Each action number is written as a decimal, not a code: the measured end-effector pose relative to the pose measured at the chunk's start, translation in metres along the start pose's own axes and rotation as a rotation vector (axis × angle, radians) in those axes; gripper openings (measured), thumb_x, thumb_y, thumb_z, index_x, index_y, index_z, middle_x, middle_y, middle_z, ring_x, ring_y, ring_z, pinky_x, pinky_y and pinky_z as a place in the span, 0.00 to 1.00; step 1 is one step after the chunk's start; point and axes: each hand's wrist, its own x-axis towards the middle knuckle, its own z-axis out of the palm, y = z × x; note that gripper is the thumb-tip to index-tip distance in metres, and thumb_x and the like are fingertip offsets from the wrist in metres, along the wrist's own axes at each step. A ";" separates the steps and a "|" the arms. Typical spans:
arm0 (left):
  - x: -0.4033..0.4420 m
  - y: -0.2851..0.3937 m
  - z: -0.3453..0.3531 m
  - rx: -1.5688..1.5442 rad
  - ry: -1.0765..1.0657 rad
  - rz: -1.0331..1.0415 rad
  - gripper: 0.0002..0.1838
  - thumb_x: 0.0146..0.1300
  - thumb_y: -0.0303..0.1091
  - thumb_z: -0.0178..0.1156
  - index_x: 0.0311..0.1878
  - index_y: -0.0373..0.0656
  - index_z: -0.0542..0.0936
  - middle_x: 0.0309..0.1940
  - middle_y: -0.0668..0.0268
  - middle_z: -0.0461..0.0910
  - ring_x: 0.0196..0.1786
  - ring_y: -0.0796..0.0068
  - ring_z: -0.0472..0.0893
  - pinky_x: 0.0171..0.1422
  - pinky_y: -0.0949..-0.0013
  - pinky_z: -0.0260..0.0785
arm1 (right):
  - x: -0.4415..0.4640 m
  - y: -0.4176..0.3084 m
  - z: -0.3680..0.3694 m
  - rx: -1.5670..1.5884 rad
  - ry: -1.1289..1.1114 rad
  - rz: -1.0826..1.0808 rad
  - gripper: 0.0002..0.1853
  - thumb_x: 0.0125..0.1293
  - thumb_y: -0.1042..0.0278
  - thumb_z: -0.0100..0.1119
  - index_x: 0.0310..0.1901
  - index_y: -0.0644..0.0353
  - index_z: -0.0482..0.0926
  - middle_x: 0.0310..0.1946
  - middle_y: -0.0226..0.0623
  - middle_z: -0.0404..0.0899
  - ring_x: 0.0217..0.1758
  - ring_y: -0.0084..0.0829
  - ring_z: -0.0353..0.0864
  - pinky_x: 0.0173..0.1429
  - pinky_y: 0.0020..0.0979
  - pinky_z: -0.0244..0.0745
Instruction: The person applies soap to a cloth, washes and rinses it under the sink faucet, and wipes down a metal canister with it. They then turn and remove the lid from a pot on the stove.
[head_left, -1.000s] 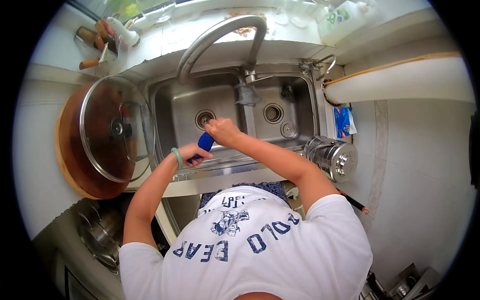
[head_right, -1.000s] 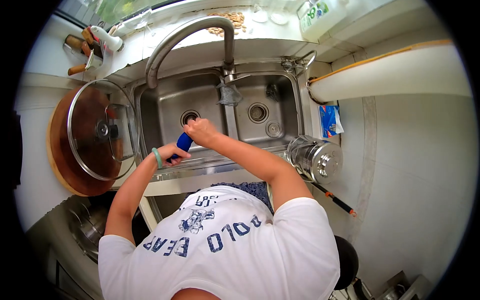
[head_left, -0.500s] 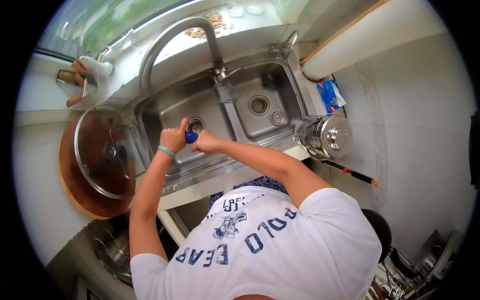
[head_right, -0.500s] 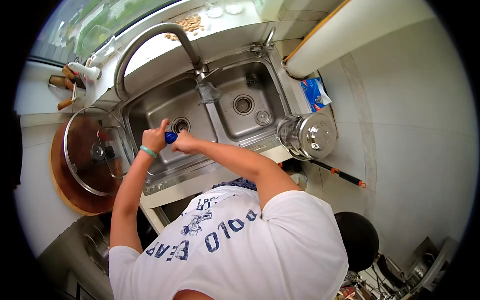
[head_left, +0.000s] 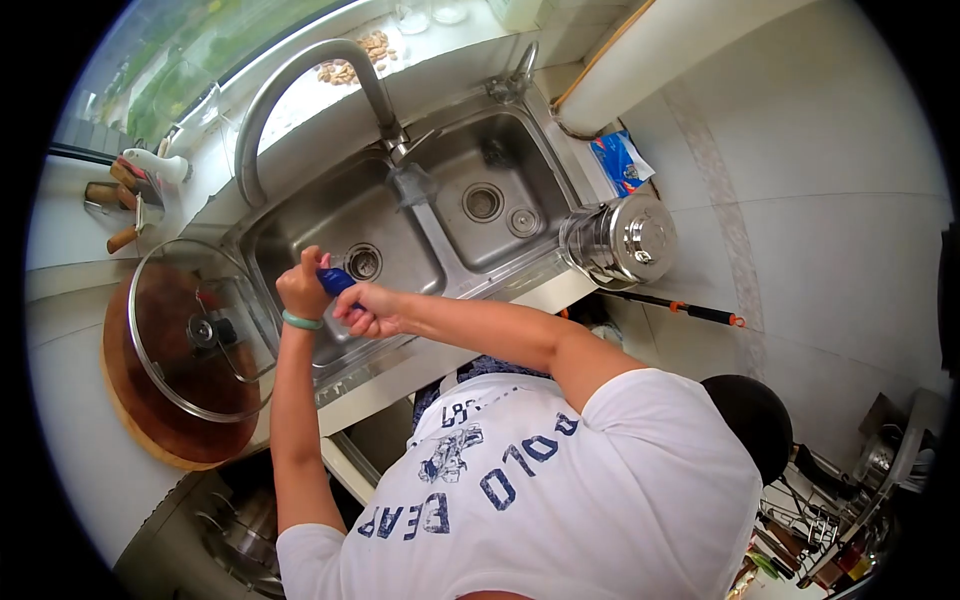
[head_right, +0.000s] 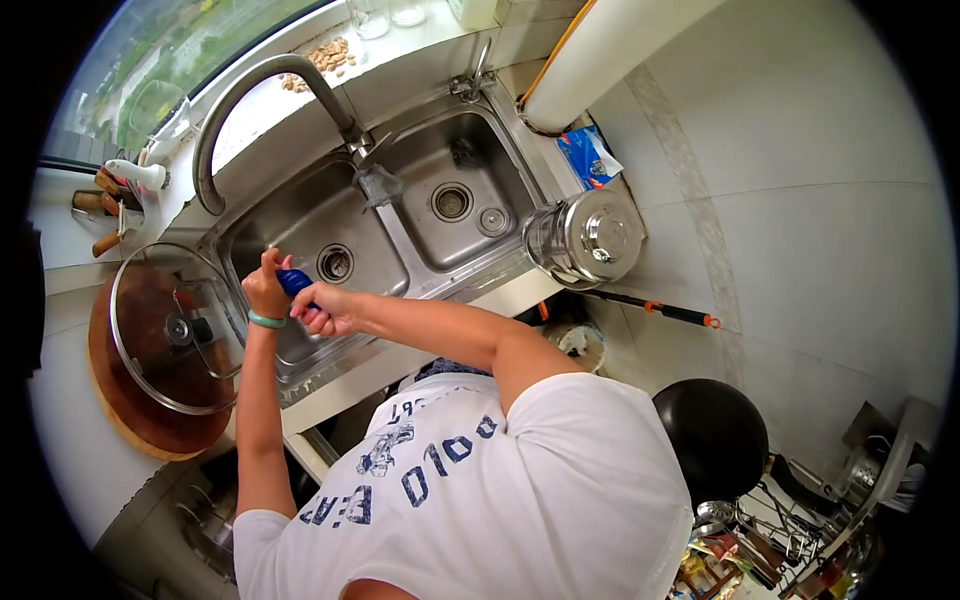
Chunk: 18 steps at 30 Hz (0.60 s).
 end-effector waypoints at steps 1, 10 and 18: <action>0.000 0.001 -0.002 -0.004 0.002 0.001 0.13 0.52 0.33 0.64 0.36 0.46 0.69 0.13 0.66 0.72 0.15 0.64 0.75 0.19 0.65 0.63 | 0.001 0.002 0.000 0.080 -0.055 0.028 0.15 0.53 0.70 0.52 0.15 0.51 0.57 0.11 0.23 0.54 0.09 0.12 0.51 0.08 0.13 0.40; -0.006 -0.001 -0.024 0.014 0.168 -0.054 0.14 0.51 0.34 0.66 0.35 0.46 0.69 0.12 0.67 0.70 0.14 0.66 0.73 0.18 0.66 0.61 | 0.004 0.014 0.026 0.163 -0.202 0.039 0.14 0.53 0.71 0.50 0.15 0.52 0.58 0.11 0.23 0.55 0.09 0.11 0.50 0.08 0.13 0.40; -0.004 0.004 -0.055 0.003 -0.144 -0.256 0.11 0.52 0.36 0.60 0.37 0.51 0.70 0.19 0.60 0.77 0.23 0.55 0.78 0.24 0.58 0.66 | -0.010 0.003 0.042 -0.422 0.175 -0.274 0.10 0.50 0.69 0.61 0.25 0.56 0.67 0.17 0.25 0.63 0.13 0.14 0.60 0.12 0.15 0.45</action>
